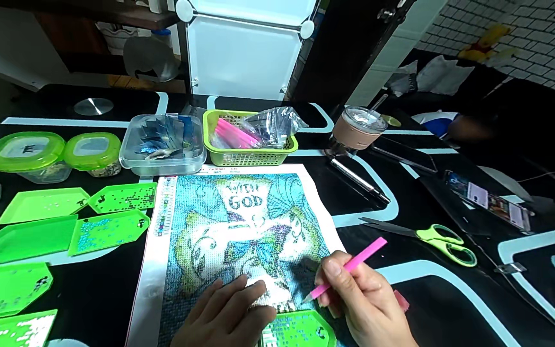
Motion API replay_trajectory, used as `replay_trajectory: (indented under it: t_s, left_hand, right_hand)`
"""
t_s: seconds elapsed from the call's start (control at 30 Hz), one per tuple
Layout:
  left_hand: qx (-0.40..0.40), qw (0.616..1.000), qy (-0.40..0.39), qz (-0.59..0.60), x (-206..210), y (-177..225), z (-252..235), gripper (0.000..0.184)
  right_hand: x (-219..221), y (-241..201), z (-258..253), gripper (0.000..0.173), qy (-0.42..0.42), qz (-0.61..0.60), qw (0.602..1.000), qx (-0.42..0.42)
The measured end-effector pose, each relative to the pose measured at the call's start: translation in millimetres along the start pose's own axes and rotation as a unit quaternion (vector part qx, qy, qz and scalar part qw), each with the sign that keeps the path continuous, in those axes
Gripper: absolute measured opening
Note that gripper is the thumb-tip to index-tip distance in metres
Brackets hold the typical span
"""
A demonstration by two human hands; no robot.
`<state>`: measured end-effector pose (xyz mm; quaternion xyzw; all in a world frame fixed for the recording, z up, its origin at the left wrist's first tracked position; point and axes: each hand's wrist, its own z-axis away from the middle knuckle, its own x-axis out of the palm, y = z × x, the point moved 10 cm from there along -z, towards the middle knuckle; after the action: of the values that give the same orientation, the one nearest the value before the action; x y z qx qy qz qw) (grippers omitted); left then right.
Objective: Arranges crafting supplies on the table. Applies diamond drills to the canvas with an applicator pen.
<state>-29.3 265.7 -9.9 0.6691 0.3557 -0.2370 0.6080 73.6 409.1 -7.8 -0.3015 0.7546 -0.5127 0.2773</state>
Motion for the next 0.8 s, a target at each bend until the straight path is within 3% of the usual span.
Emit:
replay_trajectory:
  t_s: [0.27,0.47,0.67,0.8]
  left_hand:
    - [0.024,0.999,-0.021,-0.002,7,10,3,0.041]
    - [0.018,1.000,-0.020,0.008,6,8,3,0.041]
    - [0.027,1.000,-0.008,0.005,6,7,5,0.041]
    - [0.024,1.000,-0.017,0.003,8,9,5,0.040]
  right_hand:
    - [-5,-7,-5,0.026,0.022,0.065,0.994,-0.079]
    - [-16,9,-23,0.029,0.027,0.020,0.996,0.081]
    - [4,-1,-17,0.028,-0.018,0.086,0.993,-0.081]
    - [4,-3,-15,0.030,-0.019,0.112,0.989,-0.098]
